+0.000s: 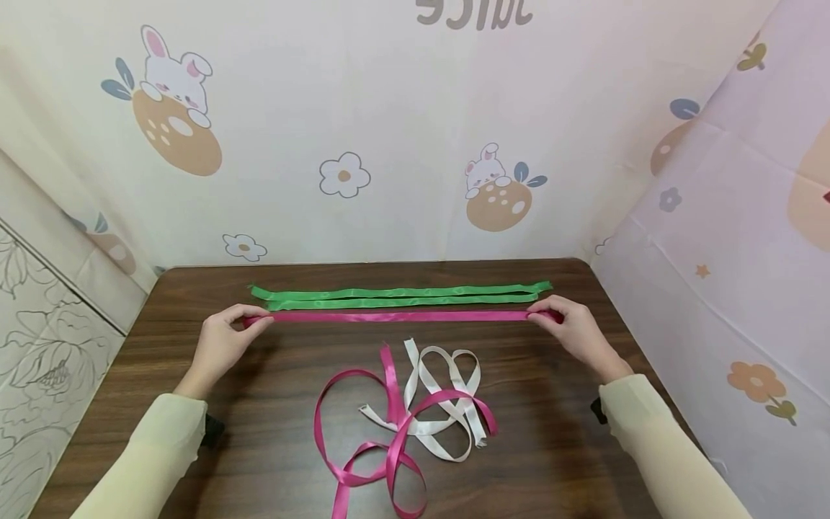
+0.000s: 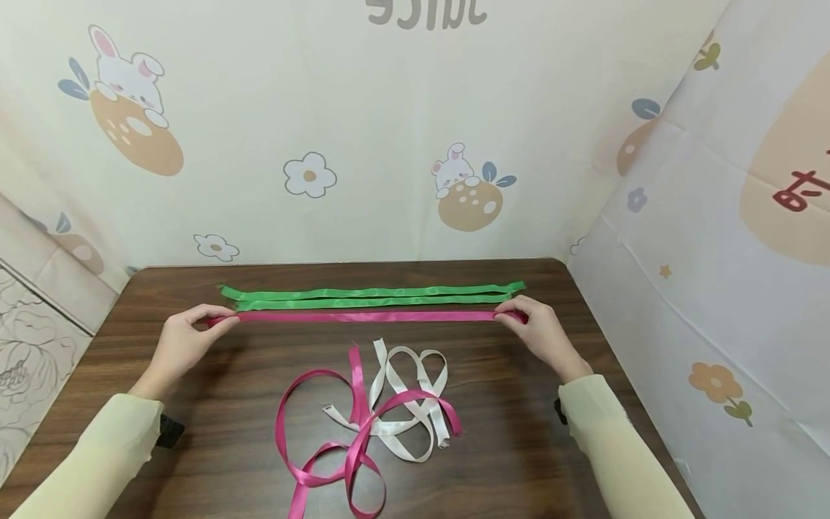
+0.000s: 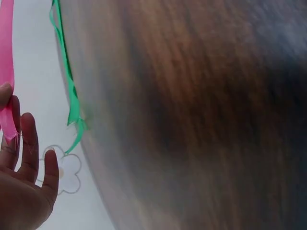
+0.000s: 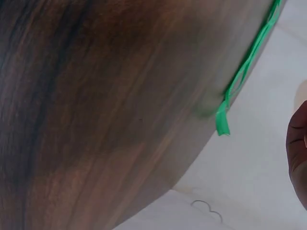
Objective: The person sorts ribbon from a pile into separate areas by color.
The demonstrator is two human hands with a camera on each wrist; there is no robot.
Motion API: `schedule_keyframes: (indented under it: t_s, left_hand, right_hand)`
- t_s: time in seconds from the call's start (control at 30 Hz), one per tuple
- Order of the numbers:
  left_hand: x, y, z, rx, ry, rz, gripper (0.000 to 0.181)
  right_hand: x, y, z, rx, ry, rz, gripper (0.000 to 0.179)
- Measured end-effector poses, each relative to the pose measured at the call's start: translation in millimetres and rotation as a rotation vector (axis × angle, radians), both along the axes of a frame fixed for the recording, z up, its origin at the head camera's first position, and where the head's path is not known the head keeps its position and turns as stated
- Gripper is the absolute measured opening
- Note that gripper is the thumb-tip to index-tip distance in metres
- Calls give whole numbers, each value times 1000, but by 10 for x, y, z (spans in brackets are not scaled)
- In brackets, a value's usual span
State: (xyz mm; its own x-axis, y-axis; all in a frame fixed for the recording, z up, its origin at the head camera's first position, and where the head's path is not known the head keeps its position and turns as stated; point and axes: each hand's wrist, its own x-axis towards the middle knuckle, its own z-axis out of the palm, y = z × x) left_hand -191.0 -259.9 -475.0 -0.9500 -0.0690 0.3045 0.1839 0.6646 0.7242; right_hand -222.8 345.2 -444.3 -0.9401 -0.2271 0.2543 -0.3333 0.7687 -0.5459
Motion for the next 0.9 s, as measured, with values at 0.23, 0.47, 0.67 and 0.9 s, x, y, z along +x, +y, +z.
schedule_keyframes:
  t_s: [0.23,0.47,0.67,0.9]
  left_hand:
    - [-61,-13,-128,-52,-97,3,18]
    - [-167,45,-195,-100,-150,15,18]
    - [-226,106,-220,-139,-192,23,21]
    - [-270,147,-248,-169,-227,50,22]
  right_hand:
    - [-127,58,-153,44,-14,-65,11]
    - [-255,54,-256,87,-137,-115,18]
    - [-347,23,-340,120,-211,-143,17]
    - [-405,-27,-391,152,-252,-176,17]
